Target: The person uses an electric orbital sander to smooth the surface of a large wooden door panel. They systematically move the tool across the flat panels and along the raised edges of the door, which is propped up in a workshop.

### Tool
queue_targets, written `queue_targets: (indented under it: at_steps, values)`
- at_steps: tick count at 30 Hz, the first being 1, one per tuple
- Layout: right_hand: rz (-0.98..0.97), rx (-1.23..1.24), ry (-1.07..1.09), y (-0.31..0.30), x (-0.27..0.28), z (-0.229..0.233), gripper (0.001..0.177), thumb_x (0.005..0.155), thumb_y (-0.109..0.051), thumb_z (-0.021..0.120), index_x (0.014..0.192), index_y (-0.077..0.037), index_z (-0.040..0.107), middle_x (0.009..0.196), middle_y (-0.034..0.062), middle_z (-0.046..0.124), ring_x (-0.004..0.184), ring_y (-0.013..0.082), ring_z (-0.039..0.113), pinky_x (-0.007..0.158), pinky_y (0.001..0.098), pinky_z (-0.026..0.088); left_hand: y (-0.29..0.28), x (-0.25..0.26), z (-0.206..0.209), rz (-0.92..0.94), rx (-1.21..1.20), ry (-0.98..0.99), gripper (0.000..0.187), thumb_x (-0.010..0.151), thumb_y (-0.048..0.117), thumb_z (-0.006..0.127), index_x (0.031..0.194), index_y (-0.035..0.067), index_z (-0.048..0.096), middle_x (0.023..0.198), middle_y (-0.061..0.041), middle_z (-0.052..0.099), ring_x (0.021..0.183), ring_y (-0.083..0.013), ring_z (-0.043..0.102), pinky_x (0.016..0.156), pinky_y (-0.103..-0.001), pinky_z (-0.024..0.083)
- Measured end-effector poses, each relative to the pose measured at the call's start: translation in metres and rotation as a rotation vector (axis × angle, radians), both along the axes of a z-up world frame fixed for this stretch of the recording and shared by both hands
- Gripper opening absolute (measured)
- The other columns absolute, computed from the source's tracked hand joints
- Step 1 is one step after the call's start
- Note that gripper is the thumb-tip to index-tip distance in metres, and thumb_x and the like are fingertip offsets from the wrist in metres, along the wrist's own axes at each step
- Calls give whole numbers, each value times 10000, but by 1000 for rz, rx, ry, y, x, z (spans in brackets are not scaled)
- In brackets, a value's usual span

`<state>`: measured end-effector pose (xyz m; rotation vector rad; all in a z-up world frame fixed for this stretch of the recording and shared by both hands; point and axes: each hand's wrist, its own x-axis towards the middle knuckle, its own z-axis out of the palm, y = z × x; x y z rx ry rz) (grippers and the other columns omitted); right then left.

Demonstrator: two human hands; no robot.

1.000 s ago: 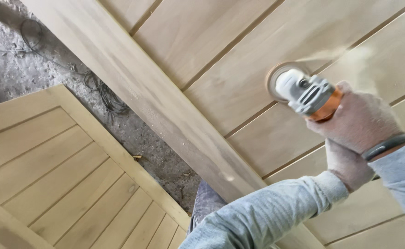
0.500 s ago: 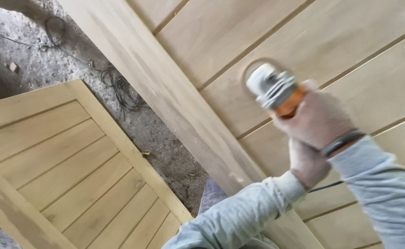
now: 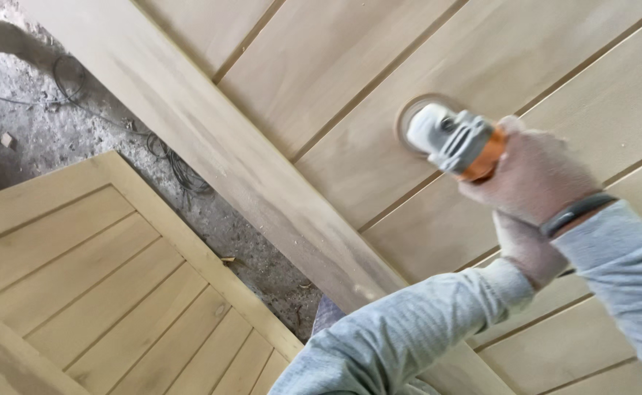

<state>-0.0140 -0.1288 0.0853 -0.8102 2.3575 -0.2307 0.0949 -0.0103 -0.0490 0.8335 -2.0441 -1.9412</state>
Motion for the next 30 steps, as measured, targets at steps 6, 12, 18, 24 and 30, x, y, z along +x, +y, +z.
queue_targets:
  at_steps: [6, 12, 18, 24, 30]
  values:
    - [-66, -103, 88, 40, -60, -20, 564, 787, -377, 859, 1209, -36, 704, 939, 195, 745, 824, 367, 741, 766, 468, 609, -8, -56, 22, -35, 110, -53, 336, 1028, 391, 670, 1093, 65, 618, 978, -88, 733, 944, -239, 733, 872, -331, 587]
    - [-144, -321, 135, 90, -119, -89, 424, 956, -378, 822, 1214, -71, 682, 1068, 108, 748, 942, 240, 745, 835, 372, 610, -44, -111, 25, -146, 212, -169, 911, 823, 466, 779, 1360, -113, 325, 1002, -262, 745, 973, -403, 761, 847, -447, 605]
    - [-384, -524, -33, 52, -114, -89, 442, 941, -350, 767, 1268, -65, 680, 1117, 69, 707, 969, 220, 701, 823, 369, 569, -102, -111, 33, -235, 186, -108, 1062, 767, 468, 794, 1397, -160, 214, 1042, -308, 714, 954, -411, 769, 843, -433, 626]
    - [-299, -212, 31, -11, -46, -29, 504, 857, -374, 872, 1151, -9, 687, 949, 166, 732, 844, 323, 738, 750, 457, 596, -143, -35, 72, -113, 238, -31, 842, 874, 374, 741, 1378, -152, 320, 1161, -255, 700, 1079, -331, 730, 939, -394, 587]
    - [-179, -266, -51, -47, 10, -6, 544, 790, -389, 853, 1115, 12, 679, 926, 194, 737, 814, 340, 746, 728, 455, 608, -158, 20, 86, 28, 259, -7, 843, 896, 272, 766, 1483, -116, 303, 1243, -190, 666, 1158, -272, 685, 1044, -375, 557]
